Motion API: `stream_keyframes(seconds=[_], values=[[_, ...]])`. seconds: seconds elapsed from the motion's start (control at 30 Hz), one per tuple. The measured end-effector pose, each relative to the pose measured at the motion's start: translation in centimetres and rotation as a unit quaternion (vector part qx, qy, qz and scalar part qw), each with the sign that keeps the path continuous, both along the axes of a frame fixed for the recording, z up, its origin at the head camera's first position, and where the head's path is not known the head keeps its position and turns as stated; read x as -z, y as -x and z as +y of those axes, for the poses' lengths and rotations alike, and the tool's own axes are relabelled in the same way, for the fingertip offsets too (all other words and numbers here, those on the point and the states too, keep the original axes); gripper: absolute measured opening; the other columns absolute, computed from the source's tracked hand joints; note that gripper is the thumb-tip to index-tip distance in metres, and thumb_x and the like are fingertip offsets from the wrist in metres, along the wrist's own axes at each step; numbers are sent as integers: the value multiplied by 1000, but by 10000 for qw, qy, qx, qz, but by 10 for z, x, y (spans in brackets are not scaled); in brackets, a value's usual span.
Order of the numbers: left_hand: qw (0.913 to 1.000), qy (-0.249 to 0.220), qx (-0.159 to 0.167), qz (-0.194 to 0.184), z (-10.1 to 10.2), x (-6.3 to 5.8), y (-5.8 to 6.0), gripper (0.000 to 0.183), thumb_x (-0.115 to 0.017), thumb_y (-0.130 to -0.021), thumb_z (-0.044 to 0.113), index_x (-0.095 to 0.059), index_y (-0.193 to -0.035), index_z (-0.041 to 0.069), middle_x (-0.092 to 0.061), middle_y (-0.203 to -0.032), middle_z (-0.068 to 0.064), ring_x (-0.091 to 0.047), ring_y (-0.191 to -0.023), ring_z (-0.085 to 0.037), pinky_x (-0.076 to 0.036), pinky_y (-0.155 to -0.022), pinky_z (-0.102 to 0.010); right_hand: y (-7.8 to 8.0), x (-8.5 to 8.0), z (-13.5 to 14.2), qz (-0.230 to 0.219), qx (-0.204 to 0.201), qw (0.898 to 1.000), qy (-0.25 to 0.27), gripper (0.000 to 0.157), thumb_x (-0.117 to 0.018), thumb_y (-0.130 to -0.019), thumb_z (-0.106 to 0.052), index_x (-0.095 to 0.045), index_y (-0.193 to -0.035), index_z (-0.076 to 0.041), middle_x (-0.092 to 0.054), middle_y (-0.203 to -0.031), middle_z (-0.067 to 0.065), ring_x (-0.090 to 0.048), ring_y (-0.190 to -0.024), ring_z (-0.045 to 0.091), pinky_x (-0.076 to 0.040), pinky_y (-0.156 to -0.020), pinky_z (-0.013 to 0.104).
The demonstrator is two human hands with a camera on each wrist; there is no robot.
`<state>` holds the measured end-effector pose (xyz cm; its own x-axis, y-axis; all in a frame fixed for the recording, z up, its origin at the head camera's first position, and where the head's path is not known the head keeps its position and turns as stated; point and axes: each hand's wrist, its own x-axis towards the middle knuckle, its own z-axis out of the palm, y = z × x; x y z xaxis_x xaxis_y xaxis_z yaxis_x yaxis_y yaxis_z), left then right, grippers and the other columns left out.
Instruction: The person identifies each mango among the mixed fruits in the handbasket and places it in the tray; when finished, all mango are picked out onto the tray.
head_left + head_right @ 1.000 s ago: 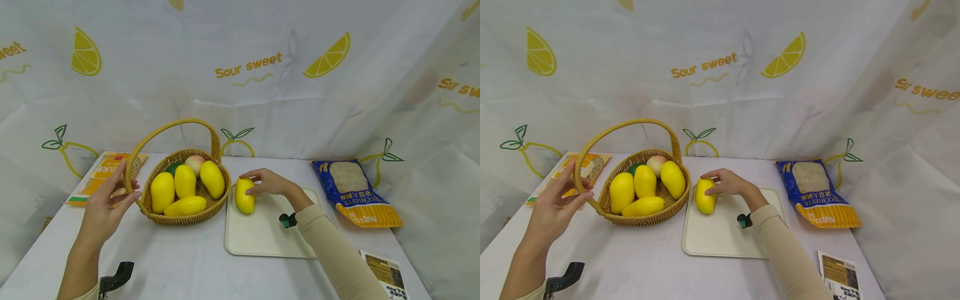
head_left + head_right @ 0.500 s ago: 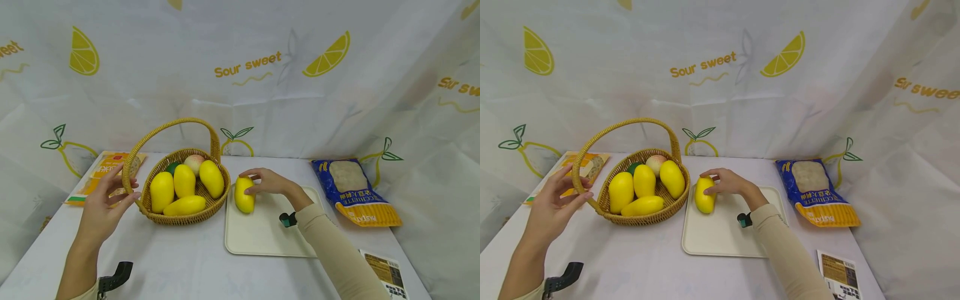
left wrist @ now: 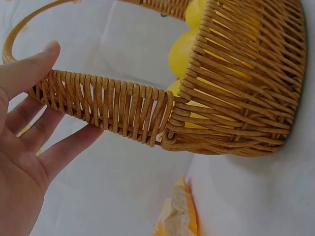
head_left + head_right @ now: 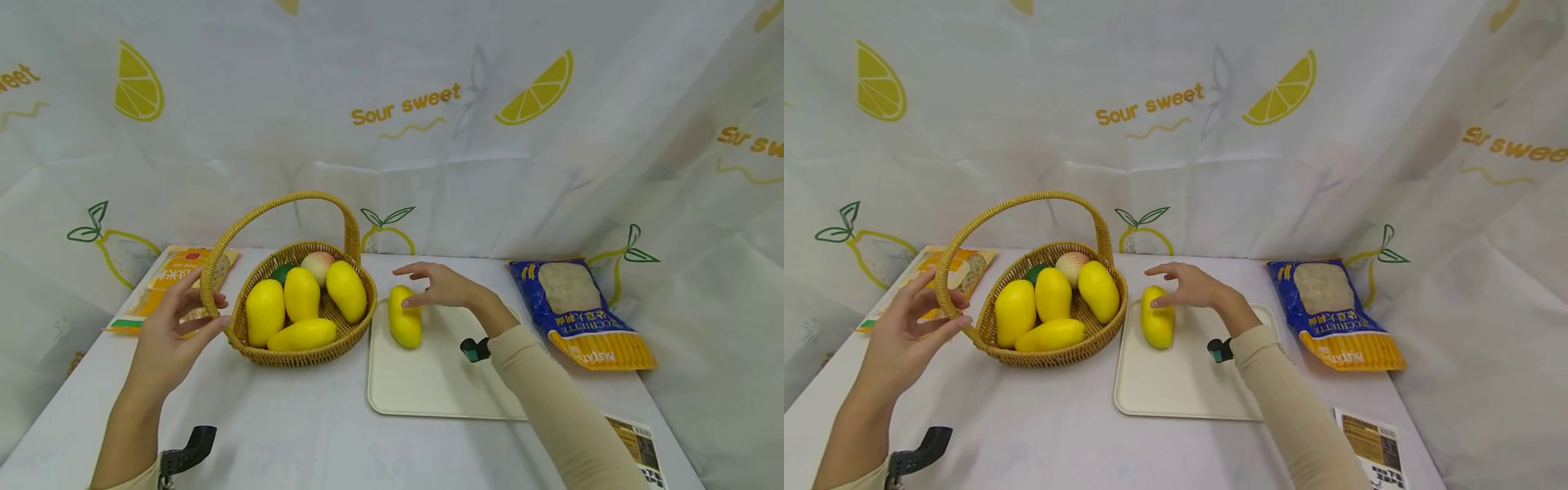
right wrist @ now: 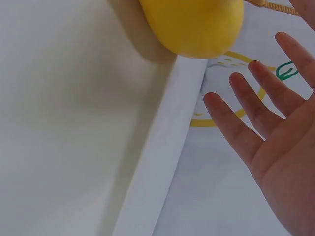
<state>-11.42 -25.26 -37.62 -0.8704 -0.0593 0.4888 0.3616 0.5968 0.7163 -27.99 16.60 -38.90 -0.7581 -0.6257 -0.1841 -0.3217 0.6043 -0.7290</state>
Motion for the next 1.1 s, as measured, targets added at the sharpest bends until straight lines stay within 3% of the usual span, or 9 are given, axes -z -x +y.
stream_keyframes(seconds=[0.77, 1.1], values=[[9999, -105, 92, 69, 1, 1, 0, 82, -76, -81, -15, -44, -152, 11, -62, -103, 23, -61, -97, 9, -51, -82, 0, -9, -47, -26, 388, -367, 9977, 411, 76, -80, -88, -27, -44, -155, -20, -43, -162, 0, -48, -144, 30, -48, -114, 56], [9998, -141, 83, 81, 0, 1, 0, 82, -76, -80, -16, -45, -151, 10, -63, -103, 22, -62, -97, 7, -52, -83, 0, -13, -60, -47, 341, -508, 9968, 523, 78, -81, -88, -25, -42, -155, -15, -43, -160, 2, -49, -144, 27, -54, -109, 46]])
